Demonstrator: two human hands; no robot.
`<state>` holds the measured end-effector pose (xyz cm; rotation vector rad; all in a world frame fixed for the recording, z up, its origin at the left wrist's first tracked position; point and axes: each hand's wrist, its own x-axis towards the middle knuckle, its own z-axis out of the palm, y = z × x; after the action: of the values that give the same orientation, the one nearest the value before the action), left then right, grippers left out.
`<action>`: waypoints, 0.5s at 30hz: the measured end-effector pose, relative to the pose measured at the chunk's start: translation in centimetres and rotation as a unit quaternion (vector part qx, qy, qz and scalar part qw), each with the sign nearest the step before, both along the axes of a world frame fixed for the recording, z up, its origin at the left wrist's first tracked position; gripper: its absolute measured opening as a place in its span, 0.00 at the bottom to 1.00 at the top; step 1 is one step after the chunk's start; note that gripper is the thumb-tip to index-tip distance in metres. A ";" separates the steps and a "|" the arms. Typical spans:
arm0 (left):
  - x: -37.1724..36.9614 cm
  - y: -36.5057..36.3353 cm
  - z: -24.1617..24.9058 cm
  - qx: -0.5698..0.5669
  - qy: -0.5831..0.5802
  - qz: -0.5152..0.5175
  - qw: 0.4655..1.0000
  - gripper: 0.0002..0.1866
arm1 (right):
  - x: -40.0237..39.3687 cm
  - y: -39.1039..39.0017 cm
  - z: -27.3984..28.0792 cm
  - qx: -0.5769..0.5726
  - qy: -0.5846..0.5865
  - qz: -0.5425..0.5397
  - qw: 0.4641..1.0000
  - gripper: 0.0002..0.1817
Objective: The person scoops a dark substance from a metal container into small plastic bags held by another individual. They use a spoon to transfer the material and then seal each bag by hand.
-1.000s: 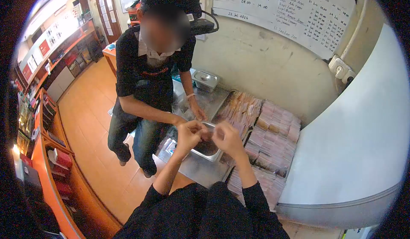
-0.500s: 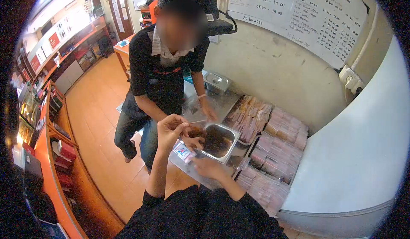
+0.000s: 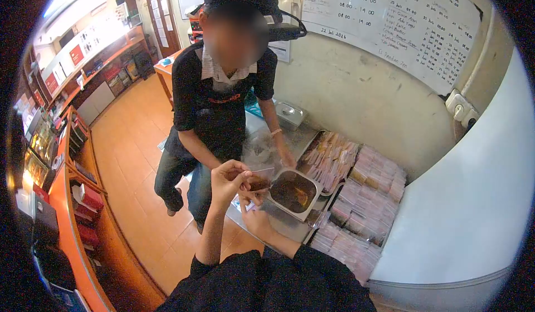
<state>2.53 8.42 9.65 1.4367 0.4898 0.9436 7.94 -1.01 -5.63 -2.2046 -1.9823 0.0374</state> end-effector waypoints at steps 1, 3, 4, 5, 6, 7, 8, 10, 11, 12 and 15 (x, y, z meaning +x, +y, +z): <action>0.1 0.0 -0.1 0.000 -0.001 -0.002 1.000 0.02 | 0.2 -0.4 0.2 0.003 0.003 0.007 1.000 0.32; 0.3 0.0 -0.4 0.006 -0.015 -0.002 1.000 0.02 | 0.5 -1.4 0.7 0.007 0.005 0.012 1.000 0.32; 0.4 -0.2 -0.4 0.007 -0.017 -0.004 1.000 0.02 | 0.6 -2.0 1.1 0.015 0.032 0.027 0.999 0.31; 0.6 -0.4 -0.4 0.025 -0.021 -0.001 0.999 0.02 | 0.8 -2.4 1.6 0.025 0.058 0.042 0.997 0.31; 0.8 -0.5 -0.3 0.044 -0.027 0.002 0.999 0.02 | 1.1 -2.9 1.7 0.026 0.055 0.041 0.997 0.31; 0.9 -0.7 -0.2 0.045 -0.030 0.001 0.999 0.02 | 1.4 -3.4 1.9 0.017 0.077 0.038 0.996 0.29; 0.9 -1.0 -0.1 0.013 -0.009 -0.020 1.000 0.02 | 1.6 -4.0 2.0 0.006 0.100 0.035 0.994 0.26; 1.1 -1.5 -0.4 -0.020 0.012 -0.040 0.999 0.02 | 2.2 -5.1 1.7 0.027 0.128 0.006 0.991 0.23; 1.4 -1.8 -0.6 -0.007 0.019 -0.057 0.998 0.02 | 2.4 -5.8 1.5 0.047 0.157 -0.022 0.986 0.20; 1.6 -2.1 -1.1 0.007 0.025 -0.074 0.997 0.02 | 2.8 -6.7 1.3 0.047 0.157 -0.022 0.986 0.20; 2.2 -3.2 -3.1 0.025 0.022 -0.119 0.992 0.03 | 5.0 -9.5 1.7 0.043 0.200 -0.065 0.977 0.15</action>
<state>4.69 5.24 6.59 1.5268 0.3197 0.7388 12.91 -10.49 -3.92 -2.0669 -1.5923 0.3427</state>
